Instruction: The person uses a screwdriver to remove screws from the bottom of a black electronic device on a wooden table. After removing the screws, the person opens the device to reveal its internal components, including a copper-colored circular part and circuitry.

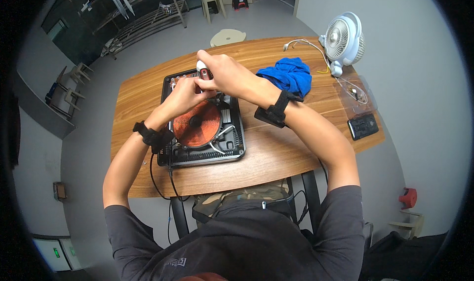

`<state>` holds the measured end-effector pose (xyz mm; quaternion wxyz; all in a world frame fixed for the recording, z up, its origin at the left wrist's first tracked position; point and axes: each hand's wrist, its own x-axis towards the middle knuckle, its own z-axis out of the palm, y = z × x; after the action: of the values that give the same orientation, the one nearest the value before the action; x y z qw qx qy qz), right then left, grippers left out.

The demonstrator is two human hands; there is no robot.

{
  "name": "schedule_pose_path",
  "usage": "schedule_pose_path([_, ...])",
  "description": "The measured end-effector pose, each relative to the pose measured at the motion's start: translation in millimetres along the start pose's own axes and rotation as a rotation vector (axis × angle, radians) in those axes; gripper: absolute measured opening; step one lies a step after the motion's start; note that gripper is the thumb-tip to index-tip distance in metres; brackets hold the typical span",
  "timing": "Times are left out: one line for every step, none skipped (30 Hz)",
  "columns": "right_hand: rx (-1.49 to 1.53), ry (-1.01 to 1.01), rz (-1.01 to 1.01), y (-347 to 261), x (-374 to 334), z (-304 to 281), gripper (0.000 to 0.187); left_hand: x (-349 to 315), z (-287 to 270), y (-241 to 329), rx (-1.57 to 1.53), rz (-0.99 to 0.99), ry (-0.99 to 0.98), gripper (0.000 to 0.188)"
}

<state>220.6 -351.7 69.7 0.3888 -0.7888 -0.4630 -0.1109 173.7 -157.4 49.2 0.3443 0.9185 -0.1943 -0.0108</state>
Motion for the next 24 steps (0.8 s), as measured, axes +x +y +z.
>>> schedule_pose_path([0.002, -0.001, 0.000, -0.2, 0.1, 0.0, 0.044, -0.2, -0.4, 1.2, 0.001, -0.001, -0.001, 0.019])
schedule_pose_path([0.004, -0.003, 0.007, 0.1, 0.1, 0.2, 0.045, -0.1, -1.0, 2.4, 0.001, -0.002, -0.003, 0.019])
schedule_pose_path([0.006, -0.005, 0.013, 0.7, 0.0, 0.4, 0.046, 0.1, -1.7, 3.5, 0.000, -0.002, -0.002, 0.019])
schedule_pose_path([0.007, -0.008, 0.022, -0.1, -0.4, 0.1, 0.047, 0.1, -1.4, 4.3, -0.003, -0.001, -0.002, 0.019])
schedule_pose_path([-0.022, -0.015, 0.022, -0.7, -0.6, -0.9, 0.046, 0.3, -1.0, 4.7, -0.005, 0.001, -0.003, 0.019])
schedule_pose_path([-0.052, -0.023, 0.023, -1.4, -0.6, -2.7, 0.046, 1.3, -0.4, 3.0, -0.005, 0.032, 0.005, 0.019])
schedule_pose_path([-0.079, -0.033, 0.020, -5.5, 1.1, -4.6, 0.046, 1.6, -0.5, -0.5, -0.003, 0.059, 0.016, 0.020])
schedule_pose_path([-0.169, -0.045, 0.017, -9.9, 2.9, -7.1, 0.045, 1.3, -0.7, -2.5, -0.002, 0.087, 0.027, 0.020])
schedule_pose_path([-0.259, -0.057, 0.013, -15.1, 4.7, -10.4, 0.045, 0.7, 0.2, -2.6, 0.005, 0.081, 0.047, 0.021])
schedule_pose_path([-0.351, -0.068, 0.007, -20.2, 7.9, -14.5, 0.047, 1.3, 0.6, -0.5, 0.013, 0.076, 0.068, 0.022])
schedule_pose_path([-0.393, -0.104, 0.049, -24.3, 12.2, -17.6, 0.049, 1.5, 0.3, 0.5, 0.022, 0.071, 0.090, 0.022])
schedule_pose_path([-0.436, -0.140, 0.091, -28.0, 17.4, -19.7, 0.052, 3.8, 3.3, -9.1, 0.044, 0.124, 0.099, 0.026])
schedule_pose_path([-0.481, -0.173, 0.142, -29.0, 19.7, -21.3, 0.056, 5.2, 3.2, -6.2, 0.036, 0.106, 0.090, 0.027])
schedule_pose_path([-0.480, -0.134, 0.139, -25.9, 20.3, -19.1, 0.057, 6.2, 2.3, -1.5, 0.027, 0.088, 0.081, 0.028])
schedule_pose_path([-0.443, -0.131, 0.141, -21.7, 19.5, -17.6, 0.055, 7.2, 0.8, 2.9, 0.019, 0.070, 0.072, 0.029])
schedule_pose_path([-0.403, -0.128, 0.135, -19.2, 20.6, -16.2, 0.054, 7.3, -3.0, 5.8, 0.012, -0.010, 0.028, 0.031])
schedule_pose_path([-0.364, -0.125, 0.130, -17.3, 21.5, -15.6, 0.052, 7.4, -3.2, 5.7, 0.014, -0.009, 0.036, 0.031])
schedule_pose_path([-0.364, -0.129, 0.129, -16.0, 21.1, -15.4, 0.051, 6.9, -2.2, 5.1, 0.015, -0.008, 0.043, 0.031])
schedule_pose_path([-0.365, -0.136, 0.128, -16.6, 20.2, -14.7, 0.049, 6.0, -1.5, 4.4, 0.015, -0.007, 0.051, 0.031])
schedule_pose_path([-0.365, -0.142, 0.128, -16.8, 20.2, -14.5, 0.048, 5.9, -1.1, 5.4, 0.033, -0.006, 0.056, 0.031])
schedule_pose_path([-0.358, -0.157, 0.129, -16.2, 21.4, -15.0, 0.047, 7.2, -0.5, 3.4, 0.030, 0.014, 0.062, 0.032])
schedule_pose_path([-0.351, -0.171, 0.132, -15.9, 22.0, -16.4, 0.047, 8.8, 1.5, 1.0, 0.027, 0.035, 0.068, 0.032])
schedule_pose_path([-0.344, -0.185, 0.135, -16.2, 22.1, -17.8, 0.046, 9.8, 2.7, -0.2, 0.023, 0.056, 0.073, 0.032])
schedule_pose_path([-0.347, -0.207, 0.144, -17.2, 21.8, -19.6, 0.045, 10.1, 3.1, -0.6, 0.045, 0.078, 0.073, 0.032])
